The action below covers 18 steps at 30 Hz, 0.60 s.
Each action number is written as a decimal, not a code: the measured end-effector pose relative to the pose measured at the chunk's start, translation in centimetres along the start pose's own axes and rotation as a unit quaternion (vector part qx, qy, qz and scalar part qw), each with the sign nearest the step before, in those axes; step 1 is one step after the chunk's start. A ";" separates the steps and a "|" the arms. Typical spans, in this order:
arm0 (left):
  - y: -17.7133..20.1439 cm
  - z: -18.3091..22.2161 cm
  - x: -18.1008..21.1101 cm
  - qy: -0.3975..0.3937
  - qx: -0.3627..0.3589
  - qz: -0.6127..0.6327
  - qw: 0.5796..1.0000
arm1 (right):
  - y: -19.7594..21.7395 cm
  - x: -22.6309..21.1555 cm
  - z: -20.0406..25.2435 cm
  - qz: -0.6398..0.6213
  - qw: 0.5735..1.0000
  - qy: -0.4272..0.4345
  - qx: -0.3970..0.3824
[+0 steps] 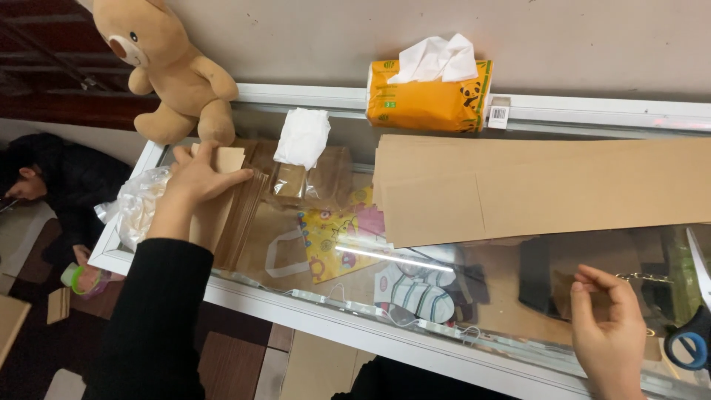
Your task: Cutting brown paper sheets into specific shapes using scissors.
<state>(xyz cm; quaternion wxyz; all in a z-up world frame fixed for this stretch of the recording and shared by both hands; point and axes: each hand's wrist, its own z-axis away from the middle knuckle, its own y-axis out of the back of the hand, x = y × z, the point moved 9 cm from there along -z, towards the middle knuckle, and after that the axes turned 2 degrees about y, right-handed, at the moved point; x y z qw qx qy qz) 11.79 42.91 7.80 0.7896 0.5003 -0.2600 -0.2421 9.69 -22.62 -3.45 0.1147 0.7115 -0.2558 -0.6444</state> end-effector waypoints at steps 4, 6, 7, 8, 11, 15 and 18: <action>-0.5 -0.4 -0.3 -0.015 0.008 0.001 1.000 | -0.1 0.5 0.0 0.029 0.999 0.015 -0.003; -0.3 0.5 0.1 -0.013 0.004 0.005 1.000 | -0.2 0.8 0.0 0.028 0.999 0.016 -0.005; -0.2 1.0 0.2 -0.010 0.001 0.009 1.000 | -0.3 0.8 0.0 0.028 0.999 0.018 -0.008; -0.4 1.2 0.3 -0.009 0.001 0.010 1.000 | -0.3 1.1 0.0 0.027 0.999 0.019 -0.008; -0.7 2.3 2.3 -0.062 0.064 -0.051 0.995 | -0.4 1.5 -0.1 0.035 0.999 0.040 -0.003; -3.0 9.6 10.1 -0.212 0.186 0.065 0.957 | -0.4 1.0 -0.2 0.049 0.997 0.061 -0.004; -11.8 12.2 13.9 -0.178 -0.007 0.172 0.969 | -0.3 0.5 -0.2 0.044 0.998 0.054 -0.007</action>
